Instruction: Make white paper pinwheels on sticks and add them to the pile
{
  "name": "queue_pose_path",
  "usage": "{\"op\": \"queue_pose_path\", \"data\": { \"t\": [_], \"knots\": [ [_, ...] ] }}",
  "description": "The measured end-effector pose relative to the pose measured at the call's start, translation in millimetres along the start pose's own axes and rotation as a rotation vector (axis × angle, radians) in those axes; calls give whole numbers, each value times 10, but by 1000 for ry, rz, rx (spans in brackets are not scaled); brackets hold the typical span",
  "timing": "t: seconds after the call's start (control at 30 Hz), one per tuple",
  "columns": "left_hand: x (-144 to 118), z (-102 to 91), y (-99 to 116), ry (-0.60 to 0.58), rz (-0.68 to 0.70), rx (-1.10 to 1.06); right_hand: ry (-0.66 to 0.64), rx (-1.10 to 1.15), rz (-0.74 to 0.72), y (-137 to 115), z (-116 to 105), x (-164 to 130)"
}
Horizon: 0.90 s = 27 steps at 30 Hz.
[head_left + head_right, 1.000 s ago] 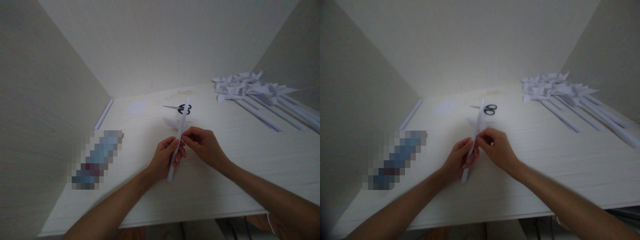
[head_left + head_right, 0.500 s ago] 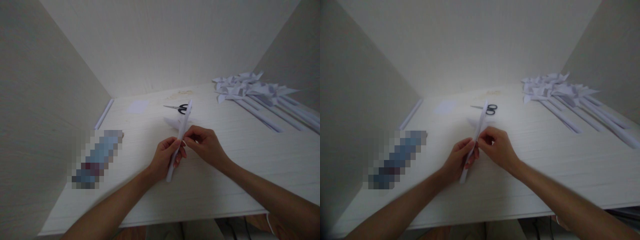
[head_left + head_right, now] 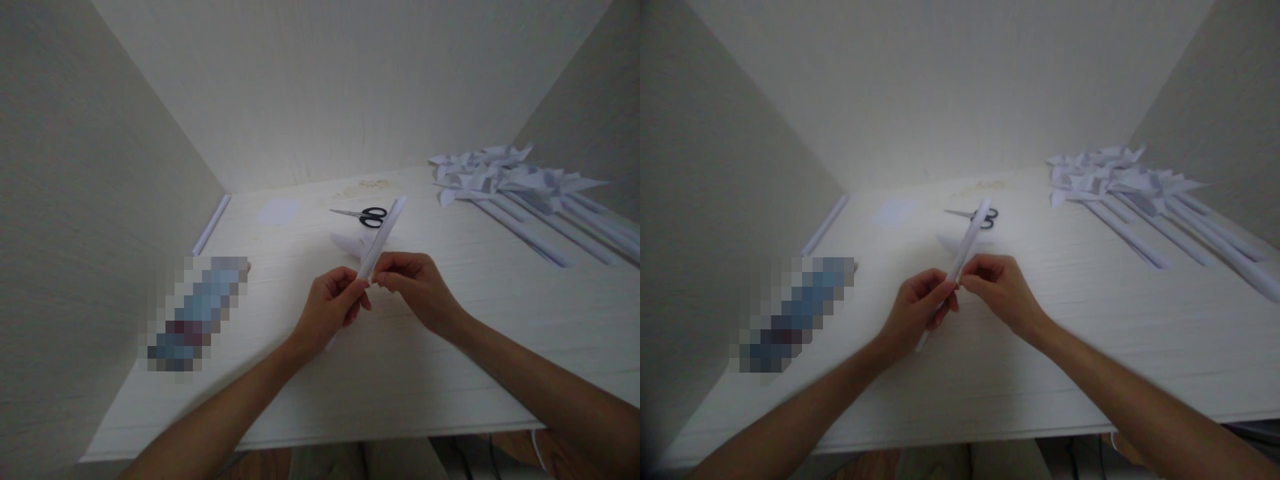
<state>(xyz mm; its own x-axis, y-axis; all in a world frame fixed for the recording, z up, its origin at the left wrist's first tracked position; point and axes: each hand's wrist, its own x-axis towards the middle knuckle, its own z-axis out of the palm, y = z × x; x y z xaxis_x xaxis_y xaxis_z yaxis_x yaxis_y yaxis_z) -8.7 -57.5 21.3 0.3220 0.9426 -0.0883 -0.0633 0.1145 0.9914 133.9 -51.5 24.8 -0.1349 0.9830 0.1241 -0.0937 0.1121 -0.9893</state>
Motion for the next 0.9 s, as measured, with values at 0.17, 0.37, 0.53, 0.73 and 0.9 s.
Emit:
{"op": "queue_pose_path", "data": {
  "t": [0.17, 0.37, 0.53, 0.73, 0.9],
  "knots": [
    [-21, -6, 47, 76, 121, 250, -18, 45, 11, 37, -12, -8],
    [-27, -9, 76, 119, 196, 417, -50, 71, -4, 49, -25, -11],
    [-16, -29, 61, 141, 269, 570, -56, 98, 14, 66, -38, -9],
    [-25, -58, 51, 178, 421, 821, -41, 96, 53, 58, -36, -30],
    [-26, -90, 34, 184, 516, 968, -24, 125, 90, 30, -23, -39]
  ]
}}
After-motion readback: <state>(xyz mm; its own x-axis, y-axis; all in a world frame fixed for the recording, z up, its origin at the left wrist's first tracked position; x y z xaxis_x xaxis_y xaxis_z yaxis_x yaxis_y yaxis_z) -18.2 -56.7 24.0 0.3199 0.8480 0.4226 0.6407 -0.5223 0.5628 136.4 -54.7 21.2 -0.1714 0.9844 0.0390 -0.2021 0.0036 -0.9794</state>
